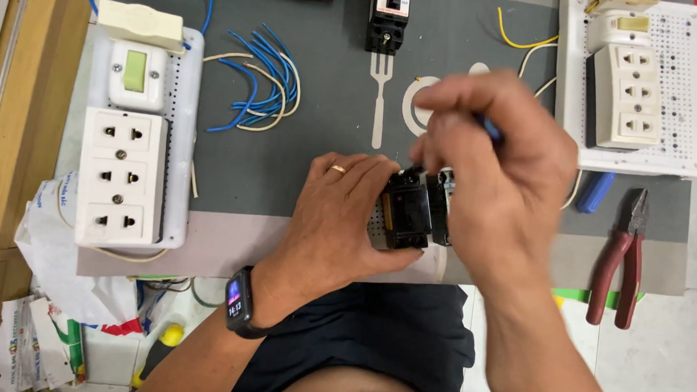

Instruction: Using a screwdriver to adjust or secure terminals on multiple circuit breakers mounted on a board.

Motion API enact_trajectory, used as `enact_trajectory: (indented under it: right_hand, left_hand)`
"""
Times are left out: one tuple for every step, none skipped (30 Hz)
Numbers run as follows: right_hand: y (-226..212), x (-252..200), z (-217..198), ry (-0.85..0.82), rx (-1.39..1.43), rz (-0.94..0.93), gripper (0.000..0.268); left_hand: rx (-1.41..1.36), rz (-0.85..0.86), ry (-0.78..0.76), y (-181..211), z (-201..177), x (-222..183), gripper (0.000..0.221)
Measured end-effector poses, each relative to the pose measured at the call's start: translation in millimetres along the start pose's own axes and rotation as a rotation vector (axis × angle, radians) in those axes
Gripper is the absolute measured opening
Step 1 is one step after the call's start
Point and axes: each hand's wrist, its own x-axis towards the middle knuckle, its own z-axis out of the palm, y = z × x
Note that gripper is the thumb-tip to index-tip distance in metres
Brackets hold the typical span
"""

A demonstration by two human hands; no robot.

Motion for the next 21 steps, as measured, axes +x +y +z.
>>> enact_trajectory:
  right_hand:
    - [3.6,2.0,7.0,0.126,0.147,0.086,0.014]
    - [8.0,9.6,7.9,0.126,0.145,0.087,0.014]
    - [12.5,16.9,8.8,0.022,0.243,0.072,0.014]
    - [17.0,23.1,10.2,-0.082,0.343,0.058,0.016]
    - [20.0,25.3,9.7,-0.081,0.344,0.06,0.016]
    - [22.3,28.4,9.5,-0.165,0.39,0.026,0.017]
    - [24.3,31.6,9.6,-0.25,0.436,-0.01,0.018]
    - [18.0,26.2,7.6,-0.254,0.432,-0.017,0.018]
    - [12.0,20.8,5.7,-0.189,0.279,-0.055,0.03]
    - [7.1,15.1,4.8,-0.132,0.129,-0.09,0.042]
    - [6.9,14.0,7.3,-0.143,0.129,-0.095,0.042]
    - [7.9,9.2,9.9,0.0,0.156,-0.048,0.036]
    - [8.9,4.5,11.0,0.144,0.181,0.0,0.032]
    - [15.3,9.3,10.1,0.158,0.187,0.004,0.032]
    - [20.4,14.2,8.3,0.079,0.436,0.04,0.024]
    - [23.8,21.4,6.8,-0.011,0.685,0.065,0.018]
    - [23.0,26.3,3.7,-0.007,0.691,0.055,0.018]
    - [21.4,31.6,3.5,-0.143,0.691,0.109,0.018]
    - [19.6,37.0,4.2,-0.279,0.687,0.163,0.018]
    - [14.1,31.7,8.2,-0.281,0.691,0.153,0.018]
    - [9.8,26.9,12.1,-0.186,0.437,0.031,0.022]
  left_hand:
    - [0.014,0.005,0.024,0.9,0.4,0.6,0.055]
    - [0.012,0.005,0.024,0.8,0.0,1.3,0.055]
    - [0.008,0.027,0.046,0.7,-0.2,1.8,0.055]
    - [0.007,0.048,0.064,0.9,-1.0,1.2,0.055]
    - [0.007,0.048,0.062,-1.6,3.2,-3.2,0.055]
    - [0.008,0.05,0.058,-4.7,6.8,-6.8,0.066]
    - [0.009,0.052,0.054,-7.8,9.9,-10.4,0.077]
    - [0.01,0.054,0.063,-7.4,6.9,-12.0,0.077]
    - [0.026,0.039,-0.008,-7.4,4.1,-13.7,0.089]
    - [0.043,0.014,-0.078,-7.3,1.7,-17.2,0.101]
    - [0.046,0.007,-0.069,-10.6,-3.1,-20.3,0.101]
    - [0.06,-0.033,-0.046,-13.2,-8.4,-26.4,0.107]
    - [0.074,-0.073,-0.024,-14.5,-13.2,-31.8,0.112]
    - [0.078,-0.063,-0.036,-14.6,-22.7,-33.8,0.112]
    - [0.098,-0.117,-0.069,-13.5,-33.2,-34.9,0.11]
    - [0.122,-0.173,-0.089,-12.3,-44.5,-34.8,0.107]
    - [0.131,-0.164,-0.087,-9.4,-46.7,-33.7,0.107]
    - [0.132,-0.176,-0.131,-7.3,-50.6,-34.5,0.106]
    - [0.134,-0.189,-0.174,-5.8,-54.9,-35.5,0.105]
    - [0.143,-0.185,-0.167,-3.4,-56.6,-34.3,0.105]
    - [0.1,-0.252,-0.22,-1.6,-57.5,-32.8,0.094]
